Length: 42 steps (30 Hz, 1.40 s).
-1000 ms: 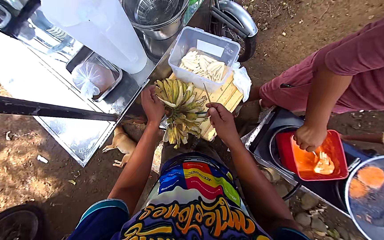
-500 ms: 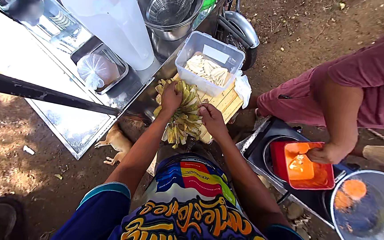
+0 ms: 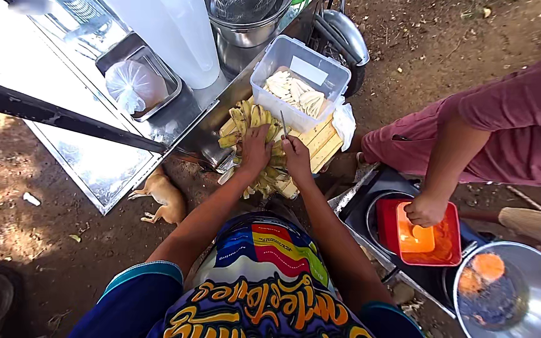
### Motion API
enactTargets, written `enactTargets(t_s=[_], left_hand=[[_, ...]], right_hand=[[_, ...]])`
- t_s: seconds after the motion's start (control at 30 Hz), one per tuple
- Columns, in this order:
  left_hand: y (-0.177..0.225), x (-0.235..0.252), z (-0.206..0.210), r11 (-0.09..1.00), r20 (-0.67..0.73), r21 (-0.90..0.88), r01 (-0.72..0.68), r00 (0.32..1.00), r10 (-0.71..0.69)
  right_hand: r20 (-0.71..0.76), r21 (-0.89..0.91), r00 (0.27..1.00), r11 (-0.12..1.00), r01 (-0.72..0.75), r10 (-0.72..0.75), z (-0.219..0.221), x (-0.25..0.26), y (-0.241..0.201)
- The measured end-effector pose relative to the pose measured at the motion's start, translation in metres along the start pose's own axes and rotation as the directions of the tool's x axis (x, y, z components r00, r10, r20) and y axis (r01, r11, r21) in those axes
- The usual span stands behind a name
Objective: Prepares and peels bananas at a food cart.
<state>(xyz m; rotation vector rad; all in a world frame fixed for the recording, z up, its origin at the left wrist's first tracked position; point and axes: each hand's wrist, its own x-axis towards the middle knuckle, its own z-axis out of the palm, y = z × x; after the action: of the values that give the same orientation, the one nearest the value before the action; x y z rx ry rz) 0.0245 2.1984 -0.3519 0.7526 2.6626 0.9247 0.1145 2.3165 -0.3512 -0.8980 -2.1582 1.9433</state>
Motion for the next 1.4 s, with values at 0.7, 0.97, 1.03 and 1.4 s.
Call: enactTargets(t_s=[0.7, 0.97, 1.03, 1.4], left_hand=[[0.012, -0.002, 0.0, 0.987, 0.054, -0.069, 0.147, 0.988, -0.144], [0.013, -0.005, 0.004, 0.983, 0.04, -0.122, 0.135, 0.991, -0.131], [0.014, -0.004, 0.002, 0.982, 0.047, -0.11, 0.153, 0.988, -0.149], [0.0, -0.003, -0.007, 0.962, 0.0, -0.24, 0.129, 0.991, -0.133]], right_hand=[[0.201, -0.143, 0.979, 0.99, 0.021, 0.008, -0.029, 0.005, -0.002], [0.119, -0.167, 0.991, 0.983, 0.072, -0.053, -0.013, 0.02, 0.0], [0.095, -0.181, 0.993, 0.98, 0.086, -0.07, -0.009, 0.022, -0.002], [0.089, 0.214, 0.991, 0.969, -0.119, 0.102, 0.004, 0.01, -0.014]])
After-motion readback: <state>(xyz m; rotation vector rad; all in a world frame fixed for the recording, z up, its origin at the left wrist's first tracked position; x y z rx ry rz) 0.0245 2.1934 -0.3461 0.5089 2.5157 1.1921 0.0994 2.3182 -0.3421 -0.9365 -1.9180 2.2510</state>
